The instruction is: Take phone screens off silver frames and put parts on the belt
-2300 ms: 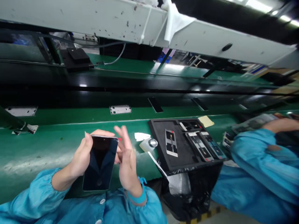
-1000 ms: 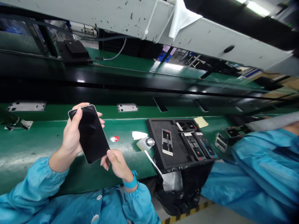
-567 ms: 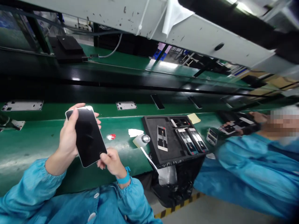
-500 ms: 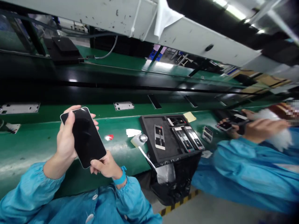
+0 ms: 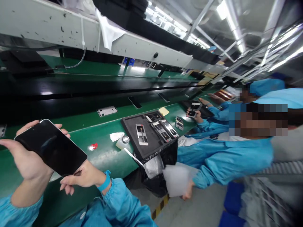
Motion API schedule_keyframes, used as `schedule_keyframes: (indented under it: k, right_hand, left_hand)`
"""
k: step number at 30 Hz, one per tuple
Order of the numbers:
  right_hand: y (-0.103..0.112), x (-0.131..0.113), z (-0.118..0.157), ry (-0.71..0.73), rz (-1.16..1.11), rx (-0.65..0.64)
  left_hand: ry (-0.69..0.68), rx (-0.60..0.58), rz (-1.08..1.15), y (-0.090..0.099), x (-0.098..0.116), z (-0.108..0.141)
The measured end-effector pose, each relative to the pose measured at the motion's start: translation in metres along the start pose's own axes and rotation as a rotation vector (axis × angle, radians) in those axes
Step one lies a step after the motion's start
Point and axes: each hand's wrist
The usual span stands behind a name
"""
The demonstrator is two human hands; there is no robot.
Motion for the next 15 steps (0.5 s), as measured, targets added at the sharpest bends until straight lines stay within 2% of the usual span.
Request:
schedule_keyframes:
  k: [3, 5, 7, 9, 10, 11, 12, 13, 15]
  right_hand:
    - [0.008, -0.002, -0.004, -0.099, 0.062, 0.087]
    - [0.019, -0.003, 0.002, -0.131, 0.094, 0.093]
    - [0.035, -0.008, 0.022, -0.119, 0.139, 0.042]
    - [0.057, -0.021, 0.058, -0.079, 0.233, 0.063]
    - [0.07, -0.029, 0.081, -0.064, 0.308, 0.155]
    - [0.085, -0.038, 0.104, -0.05, 0.396, 0.34]
    - [0.102, -0.047, 0.126, -0.051, 0.509, 0.617]
    - [0.118, -0.055, 0.145, -0.055, 0.634, 0.966]
    - [0.152, -0.068, 0.172, -0.063, 0.724, 1.262]
  left_hand:
    - [-0.063, -0.029, -0.016, 0.0, -0.014, -0.004]
    - [-0.03, -0.061, -0.052, 0.0, -0.026, -0.011]
    - [0.049, -0.057, -0.093, -0.001, -0.043, -0.025]
    - [0.149, -0.02, -0.149, -0.003, -0.064, -0.049]
    - [0.201, 0.008, -0.175, -0.005, -0.076, -0.063]
    - [0.244, 0.013, -0.193, -0.007, -0.088, -0.077]
    - [0.264, 0.01, -0.207, -0.009, -0.1, -0.091]
    - [0.273, -0.008, -0.22, -0.012, -0.111, -0.103]
    - [0.244, -0.1, -0.227, -0.02, -0.129, -0.121]
Point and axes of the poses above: each hand's wrist, its own z-axis away from the middle knuckle, its own y-axis out of the back of the hand, x = y × z, and after that the axes turned 5 degrees about -y, right-handed
